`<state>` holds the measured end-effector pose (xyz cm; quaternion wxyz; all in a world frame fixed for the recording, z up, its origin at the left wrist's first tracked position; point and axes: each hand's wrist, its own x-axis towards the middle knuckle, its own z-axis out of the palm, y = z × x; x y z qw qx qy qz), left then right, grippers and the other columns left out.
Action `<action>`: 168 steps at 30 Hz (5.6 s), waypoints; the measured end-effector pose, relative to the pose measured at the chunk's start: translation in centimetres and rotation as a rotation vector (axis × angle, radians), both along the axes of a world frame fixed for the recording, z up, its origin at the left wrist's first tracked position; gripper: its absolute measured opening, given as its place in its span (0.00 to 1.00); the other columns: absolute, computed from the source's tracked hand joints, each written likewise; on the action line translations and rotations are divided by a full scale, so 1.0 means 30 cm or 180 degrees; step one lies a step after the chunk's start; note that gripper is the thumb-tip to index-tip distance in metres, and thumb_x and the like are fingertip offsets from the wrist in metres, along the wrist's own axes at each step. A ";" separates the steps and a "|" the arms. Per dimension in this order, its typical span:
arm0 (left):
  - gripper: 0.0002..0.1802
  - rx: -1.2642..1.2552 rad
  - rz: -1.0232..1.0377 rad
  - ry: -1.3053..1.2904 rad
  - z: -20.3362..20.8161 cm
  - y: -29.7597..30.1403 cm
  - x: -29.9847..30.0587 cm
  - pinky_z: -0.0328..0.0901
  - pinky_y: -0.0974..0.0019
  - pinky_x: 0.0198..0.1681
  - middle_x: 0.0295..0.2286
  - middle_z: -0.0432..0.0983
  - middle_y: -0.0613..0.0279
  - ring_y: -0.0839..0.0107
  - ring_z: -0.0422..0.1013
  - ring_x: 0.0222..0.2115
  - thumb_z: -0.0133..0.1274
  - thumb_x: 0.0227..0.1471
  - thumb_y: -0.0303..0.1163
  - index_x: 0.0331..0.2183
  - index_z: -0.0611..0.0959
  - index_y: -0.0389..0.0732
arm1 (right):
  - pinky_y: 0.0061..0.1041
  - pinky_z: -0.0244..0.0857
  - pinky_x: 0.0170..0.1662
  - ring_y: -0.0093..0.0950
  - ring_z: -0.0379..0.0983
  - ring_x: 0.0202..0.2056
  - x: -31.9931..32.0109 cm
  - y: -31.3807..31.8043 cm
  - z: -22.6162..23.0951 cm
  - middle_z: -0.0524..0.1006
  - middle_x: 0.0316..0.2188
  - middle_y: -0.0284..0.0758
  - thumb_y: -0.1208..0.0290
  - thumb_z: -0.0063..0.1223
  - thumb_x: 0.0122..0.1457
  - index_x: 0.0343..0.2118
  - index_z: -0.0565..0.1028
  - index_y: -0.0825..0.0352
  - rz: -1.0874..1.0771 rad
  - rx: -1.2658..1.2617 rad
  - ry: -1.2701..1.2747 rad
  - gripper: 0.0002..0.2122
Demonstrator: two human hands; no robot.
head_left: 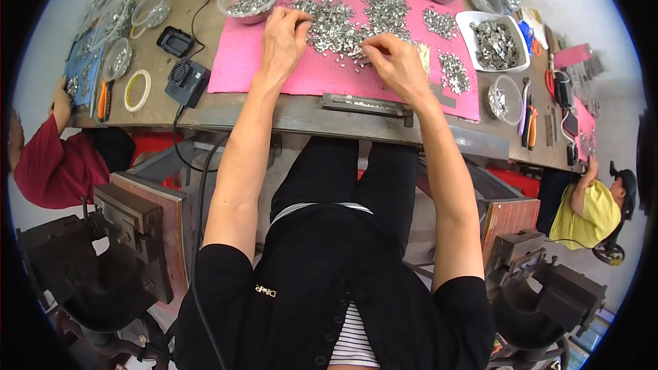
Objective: Sorting small metal components and placing them into a fixture before using a manual press.
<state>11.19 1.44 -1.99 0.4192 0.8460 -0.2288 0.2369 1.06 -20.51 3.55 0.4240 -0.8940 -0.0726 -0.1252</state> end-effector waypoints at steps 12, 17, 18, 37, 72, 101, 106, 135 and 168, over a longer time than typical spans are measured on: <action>0.08 -0.0395 0.0028 0.0150 -0.004 0.005 -0.029 0.69 0.60 0.36 0.32 0.76 0.56 0.60 0.75 0.33 0.59 0.53 0.24 0.38 0.86 0.39 | 0.35 0.63 0.42 0.37 0.72 0.37 -0.248 0.046 -0.049 0.76 0.33 0.36 0.77 0.64 0.53 0.33 0.78 0.66 0.0422 -0.0575 -0.0716 0.06; 0.08 -0.0406 0.0017 0.0257 -0.007 0.003 -0.031 0.69 0.59 0.38 0.33 0.76 0.56 0.58 0.74 0.33 0.59 0.53 0.24 0.37 0.87 0.39 | 0.34 0.65 0.43 0.37 0.73 0.36 -0.257 0.055 -0.068 0.76 0.32 0.37 0.80 0.61 0.54 0.32 0.77 0.67 0.0293 -0.0463 -0.0780 0.05; 0.08 -0.0407 0.0010 0.0277 -0.009 0.003 -0.030 0.69 0.59 0.38 0.33 0.76 0.56 0.58 0.74 0.33 0.59 0.53 0.24 0.37 0.87 0.39 | 0.34 0.66 0.42 0.37 0.74 0.36 -0.261 0.051 -0.062 0.76 0.32 0.38 0.81 0.60 0.54 0.33 0.77 0.68 0.0221 -0.0129 -0.0625 0.04; 0.07 -0.0636 0.0183 0.0234 0.008 0.006 -0.044 0.71 0.64 0.35 0.31 0.82 0.56 0.64 0.78 0.30 0.56 0.58 0.25 0.38 0.85 0.38 | 0.27 0.67 0.47 0.32 0.76 0.39 -0.348 -0.063 -0.068 0.80 0.38 0.40 0.81 0.56 0.60 0.34 0.75 0.72 -0.0334 0.0334 -0.0147 0.02; 0.07 0.0478 -0.0170 0.0105 0.033 0.058 -0.270 0.61 0.54 0.43 0.31 0.73 0.60 0.58 0.70 0.36 0.61 0.49 0.24 0.34 0.82 0.42 | 0.44 0.69 0.43 0.49 0.75 0.36 0.368 0.148 -0.097 0.76 0.33 0.48 0.71 0.56 0.58 0.31 0.79 0.71 0.0264 -0.0889 -0.0702 0.07; 0.04 -0.0211 -0.1283 0.0736 0.066 -0.080 -0.451 0.66 0.62 0.43 0.35 0.79 0.58 0.61 0.72 0.38 0.58 0.55 0.24 0.35 0.81 0.36 | 0.29 0.68 0.29 0.28 0.75 0.25 -0.116 -0.049 -0.048 0.78 0.26 0.39 0.75 0.62 0.55 0.34 0.79 0.72 0.0482 -0.0333 0.0281 0.06; 0.05 -0.0190 -0.1126 0.0409 0.050 -0.095 -0.450 0.66 0.59 0.43 0.34 0.79 0.57 0.58 0.73 0.37 0.60 0.53 0.23 0.34 0.81 0.36 | 0.32 0.68 0.32 0.34 0.76 0.29 -0.113 -0.046 -0.049 0.78 0.27 0.40 0.75 0.63 0.56 0.37 0.82 0.67 0.0462 -0.0573 0.0056 0.06; 0.12 0.0586 0.0555 0.0003 0.004 0.088 -0.100 0.61 0.55 0.47 0.35 0.76 0.62 0.60 0.70 0.40 0.64 0.51 0.36 0.38 0.86 0.45 | 0.36 0.68 0.36 0.41 0.75 0.32 -0.212 -0.013 -0.004 0.76 0.29 0.42 0.79 0.59 0.56 0.33 0.73 0.71 0.0630 0.0055 -0.0022 0.05; 0.05 -0.0746 -0.0319 0.1099 0.091 0.052 -0.276 0.71 0.66 0.33 0.31 0.82 0.54 0.67 0.78 0.29 0.58 0.55 0.23 0.36 0.84 0.35 | 0.40 0.68 0.48 0.44 0.73 0.41 0.288 0.082 -0.105 0.75 0.36 0.45 0.70 0.62 0.56 0.42 0.81 0.69 0.0183 -0.1171 -0.0698 0.13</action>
